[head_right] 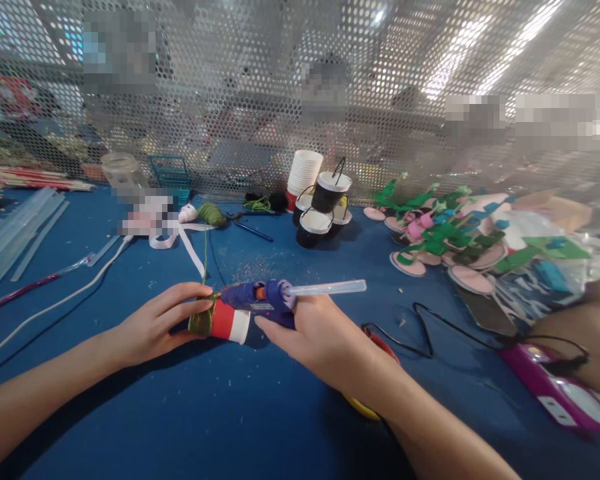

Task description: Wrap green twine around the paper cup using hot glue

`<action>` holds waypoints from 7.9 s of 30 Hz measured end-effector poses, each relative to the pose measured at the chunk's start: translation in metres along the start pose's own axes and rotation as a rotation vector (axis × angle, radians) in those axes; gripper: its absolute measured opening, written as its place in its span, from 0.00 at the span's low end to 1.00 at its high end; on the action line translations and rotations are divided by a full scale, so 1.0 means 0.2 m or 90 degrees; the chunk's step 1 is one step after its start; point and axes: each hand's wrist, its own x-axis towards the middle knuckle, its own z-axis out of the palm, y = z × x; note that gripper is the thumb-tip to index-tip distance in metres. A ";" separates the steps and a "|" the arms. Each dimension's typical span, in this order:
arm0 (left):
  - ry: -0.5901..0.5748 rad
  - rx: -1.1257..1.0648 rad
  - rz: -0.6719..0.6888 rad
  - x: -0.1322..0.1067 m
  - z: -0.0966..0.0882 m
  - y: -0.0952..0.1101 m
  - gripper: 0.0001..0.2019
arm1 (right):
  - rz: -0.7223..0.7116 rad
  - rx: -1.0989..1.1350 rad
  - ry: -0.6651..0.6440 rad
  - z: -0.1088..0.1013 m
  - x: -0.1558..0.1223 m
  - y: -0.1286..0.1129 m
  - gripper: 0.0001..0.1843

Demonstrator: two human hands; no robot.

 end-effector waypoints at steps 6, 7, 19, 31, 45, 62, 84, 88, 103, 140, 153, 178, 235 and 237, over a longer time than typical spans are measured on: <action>0.017 -0.036 -0.029 0.01 0.00 0.00 0.16 | 0.039 -0.045 -0.003 0.01 -0.03 -0.01 0.16; 0.016 -0.040 -0.035 0.01 0.00 0.00 0.16 | 0.032 -0.055 -0.001 0.01 -0.04 -0.02 0.16; 0.015 -0.004 -0.003 0.01 -0.01 0.01 0.15 | 0.062 -0.012 -0.037 -0.02 -0.02 -0.02 0.17; 0.004 0.068 0.051 0.02 -0.02 0.02 0.10 | 0.149 0.084 -0.058 -0.01 0.03 -0.02 0.19; 0.013 0.041 0.028 0.01 0.00 0.01 0.12 | 0.034 0.041 -0.035 -0.01 -0.01 -0.02 0.15; 0.017 0.003 -0.016 -0.01 0.01 0.00 0.16 | -0.104 -0.114 -0.004 -0.01 -0.07 -0.01 0.09; 0.004 0.070 0.045 0.01 -0.01 0.02 0.11 | 0.046 0.087 -0.036 0.01 0.03 0.00 0.10; 0.007 0.078 0.045 0.02 -0.01 0.03 0.11 | 0.136 0.150 -0.052 0.02 0.06 0.02 0.10; 0.047 0.120 0.087 0.02 0.01 0.03 0.10 | 0.199 -0.059 0.027 0.09 0.42 0.27 0.17; 0.005 -0.035 -0.070 0.01 0.04 0.06 0.25 | -0.097 0.315 0.130 0.17 0.39 0.01 0.12; 0.050 0.025 0.050 0.04 0.01 0.10 0.15 | -0.079 0.262 0.090 0.21 0.40 0.01 0.12; 0.080 0.131 0.159 0.03 -0.05 0.10 0.13 | -0.062 0.189 -0.119 0.24 0.41 0.00 0.12; 0.061 -0.399 -0.416 0.05 0.02 0.09 0.31 | -0.008 0.375 0.017 0.28 0.17 0.07 0.22; 0.070 -0.436 -0.448 0.06 0.02 0.10 0.29 | -0.018 0.364 0.029 0.29 0.17 0.06 0.22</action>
